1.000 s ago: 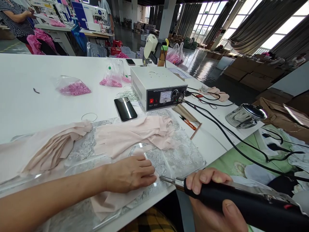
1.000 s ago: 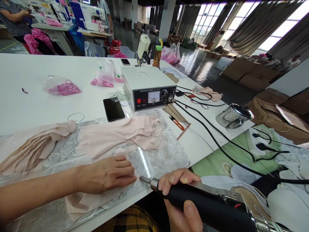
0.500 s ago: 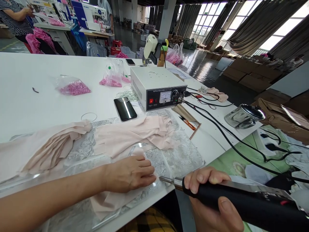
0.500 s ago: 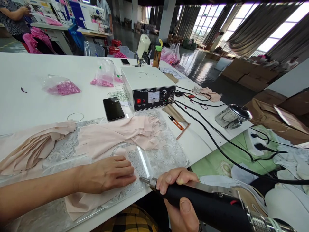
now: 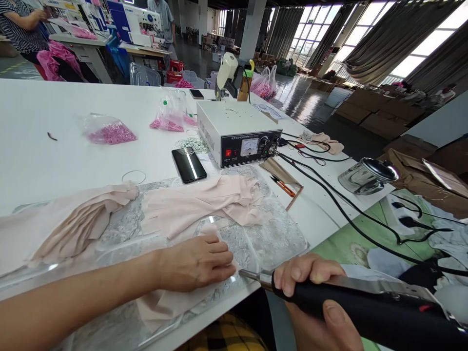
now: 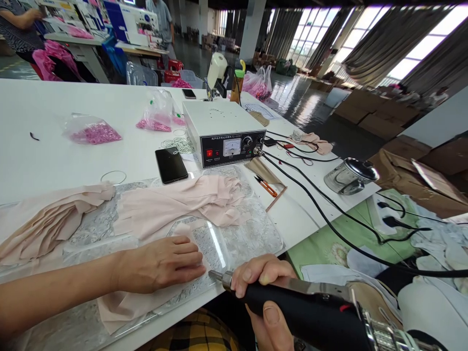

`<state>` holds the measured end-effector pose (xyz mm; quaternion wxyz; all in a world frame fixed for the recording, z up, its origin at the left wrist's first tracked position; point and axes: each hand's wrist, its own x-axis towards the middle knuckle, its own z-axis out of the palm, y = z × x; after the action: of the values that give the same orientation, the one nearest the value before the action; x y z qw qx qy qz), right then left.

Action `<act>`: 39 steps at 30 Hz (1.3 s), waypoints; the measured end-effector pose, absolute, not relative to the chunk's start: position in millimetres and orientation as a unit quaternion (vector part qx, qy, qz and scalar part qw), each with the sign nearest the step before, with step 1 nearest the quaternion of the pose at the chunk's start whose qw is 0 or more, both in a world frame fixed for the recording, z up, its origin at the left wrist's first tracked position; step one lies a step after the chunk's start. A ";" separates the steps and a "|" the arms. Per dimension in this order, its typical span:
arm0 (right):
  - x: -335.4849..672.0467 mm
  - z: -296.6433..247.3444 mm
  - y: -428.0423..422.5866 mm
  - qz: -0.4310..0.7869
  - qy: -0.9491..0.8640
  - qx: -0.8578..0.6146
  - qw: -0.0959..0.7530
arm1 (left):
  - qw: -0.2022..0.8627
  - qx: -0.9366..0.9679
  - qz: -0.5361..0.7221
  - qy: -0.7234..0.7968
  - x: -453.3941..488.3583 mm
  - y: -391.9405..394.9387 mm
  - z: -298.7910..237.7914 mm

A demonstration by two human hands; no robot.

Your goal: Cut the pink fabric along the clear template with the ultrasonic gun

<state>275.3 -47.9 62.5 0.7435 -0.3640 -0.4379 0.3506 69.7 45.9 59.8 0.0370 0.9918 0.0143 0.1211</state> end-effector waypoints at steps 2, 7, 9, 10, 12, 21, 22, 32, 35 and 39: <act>276.8 64.0 -49.0 0.352 -0.430 -0.367 0.746 | 0.041 0.991 0.126 0.017 69.9 44.3 59.9; 277.3 68.8 -50.0 0.319 -0.404 -0.376 0.770 | 0.049 0.991 0.123 0.026 70.4 40.0 58.6; 275.7 70.6 -49.6 0.325 -0.413 -0.367 0.767 | 0.049 0.991 0.124 0.026 70.7 38.9 58.3; 274.8 71.2 -49.3 0.327 -0.420 -0.359 0.766 | 0.048 0.990 0.126 0.026 70.9 38.5 58.4; 273.7 71.5 -49.2 0.330 -0.435 -0.347 0.763 | 0.048 0.990 0.134 0.025 71.2 38.0 59.2; 278.8 66.7 -52.4 0.354 -0.465 -0.325 0.743 | 0.051 0.989 0.132 0.035 62.1 39.0 59.5; 278.8 67.3 -53.3 0.357 -0.462 -0.327 0.743 | 0.051 0.989 0.129 0.039 60.8 39.0 59.0; 282.2 67.9 -60.3 0.406 -0.453 -0.336 0.719 | 0.054 0.986 0.135 0.079 59.6 36.9 56.1; 282.4 65.2 -60.2 0.413 -0.443 -0.326 0.726 | 0.053 0.985 0.143 0.081 59.7 37.0 57.8; 281.0 66.2 -58.8 0.412 -0.426 -0.332 0.733 | 0.041 0.986 0.139 0.088 59.9 36.0 58.5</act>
<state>281.0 -58.8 66.2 0.7334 -0.3325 -0.4261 0.4123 59.9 36.0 58.5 0.0414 0.9855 0.0877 0.1389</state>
